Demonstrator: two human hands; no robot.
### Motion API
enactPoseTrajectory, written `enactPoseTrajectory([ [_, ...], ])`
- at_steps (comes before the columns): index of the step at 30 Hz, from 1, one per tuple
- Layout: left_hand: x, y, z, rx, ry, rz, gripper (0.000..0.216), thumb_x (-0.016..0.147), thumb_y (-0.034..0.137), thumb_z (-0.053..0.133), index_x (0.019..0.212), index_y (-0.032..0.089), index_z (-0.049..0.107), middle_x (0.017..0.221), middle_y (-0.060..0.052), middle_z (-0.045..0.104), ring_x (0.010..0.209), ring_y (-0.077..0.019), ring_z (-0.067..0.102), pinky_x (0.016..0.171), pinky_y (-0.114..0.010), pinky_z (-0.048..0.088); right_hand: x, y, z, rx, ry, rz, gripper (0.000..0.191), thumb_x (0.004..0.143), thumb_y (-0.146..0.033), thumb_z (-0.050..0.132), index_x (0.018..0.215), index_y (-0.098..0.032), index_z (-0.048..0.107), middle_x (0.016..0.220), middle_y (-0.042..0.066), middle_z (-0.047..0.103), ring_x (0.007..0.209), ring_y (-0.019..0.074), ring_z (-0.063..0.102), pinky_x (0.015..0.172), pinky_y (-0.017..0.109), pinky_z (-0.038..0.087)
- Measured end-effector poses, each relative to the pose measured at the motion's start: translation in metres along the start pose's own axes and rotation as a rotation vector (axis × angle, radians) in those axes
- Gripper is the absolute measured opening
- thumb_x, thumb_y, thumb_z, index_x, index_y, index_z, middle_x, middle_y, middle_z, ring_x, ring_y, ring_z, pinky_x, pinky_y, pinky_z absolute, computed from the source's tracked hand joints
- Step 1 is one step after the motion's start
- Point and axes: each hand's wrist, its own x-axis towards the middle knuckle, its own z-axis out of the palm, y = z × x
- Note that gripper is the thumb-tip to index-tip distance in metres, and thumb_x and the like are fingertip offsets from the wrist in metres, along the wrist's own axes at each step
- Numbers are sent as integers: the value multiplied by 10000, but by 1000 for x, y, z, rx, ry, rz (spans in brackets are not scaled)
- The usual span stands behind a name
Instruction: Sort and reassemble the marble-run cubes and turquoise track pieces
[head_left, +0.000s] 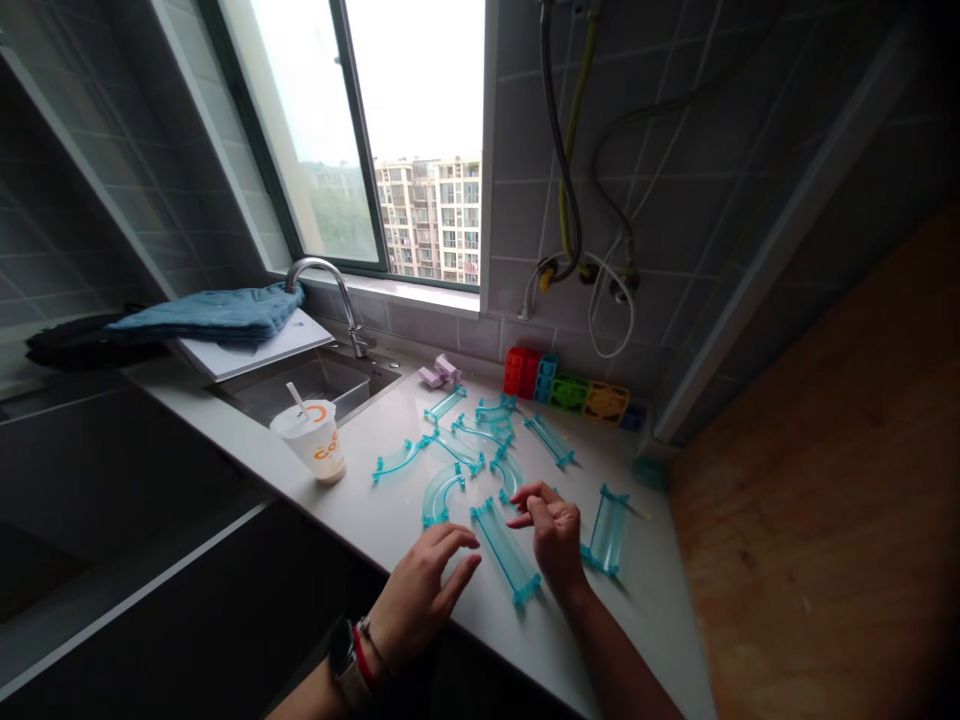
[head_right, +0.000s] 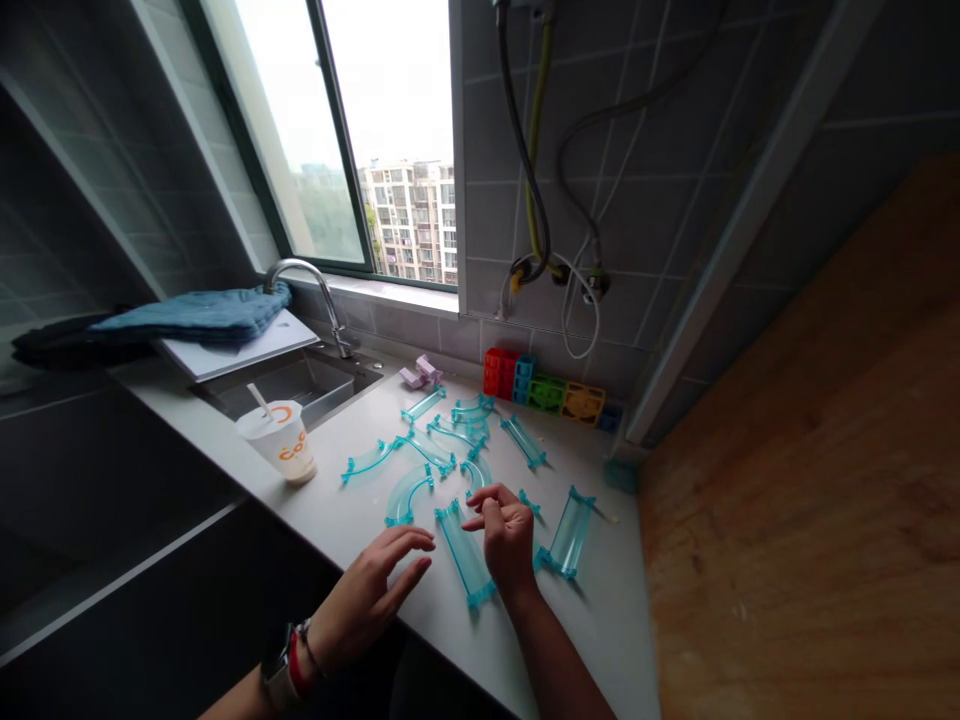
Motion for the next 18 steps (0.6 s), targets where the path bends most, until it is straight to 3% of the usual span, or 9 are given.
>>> enactPoseTrajectory([
  [4, -19, 9, 21, -185, -46, 21, 317, 1071, 401, 456, 1066, 262, 740, 1365, -112, 654, 1227, -273, 642, 1091, -388, 492, -3, -6, 3, -67, -52, -78, 500, 962, -304, 539, 516, -220, 748, 775, 59, 674, 773, 193, 661, 726, 321, 505],
  [8, -29, 10, 39, -341, -33, 24, 338, 1080, 381, 429, 995, 247, 728, 1273, -104, 682, 1161, -254, 652, 1051, -361, 496, -3, -10, 5, -120, -38, -131, 582, 1010, -375, 524, 464, -206, 633, 651, 34, 590, 608, 160, 584, 618, 314, 443],
  [10, -27, 7, 44, -374, 51, -45, 299, 1059, 422, 482, 947, 236, 688, 1149, -98, 691, 1051, -243, 658, 951, -351, 523, -3, -9, 4, -125, -46, -108, 627, 1015, -396, 524, 414, -218, 502, 554, 6, 501, 511, 138, 489, 558, 312, 385],
  [13, -17, -1, 48, -497, 208, -285, 317, 1006, 524, 556, 889, 231, 584, 864, -35, 627, 748, -184, 598, 680, -296, 507, -3, -6, 2, -140, -49, -82, 638, 1014, -442, 521, 424, -240, 391, 499, -13, 425, 472, 132, 410, 521, 313, 332],
  [15, -9, -7, 47, -611, 135, -376, 350, 974, 567, 585, 891, 228, 557, 785, 5, 581, 608, -140, 520, 564, -259, 452, -3, -4, 0, -148, -30, -73, 644, 1023, -475, 491, 434, -250, 362, 483, -14, 411, 464, 135, 398, 515, 314, 328],
  [18, 1, -12, 46, -639, -8, -359, 346, 938, 563, 639, 971, 220, 606, 908, -18, 639, 583, -117, 531, 523, -240, 444, -2, 0, 0, -160, 15, -68, 650, 1042, -487, 443, 441, -257, 358, 462, -17, 406, 448, 135, 398, 519, 314, 342],
])
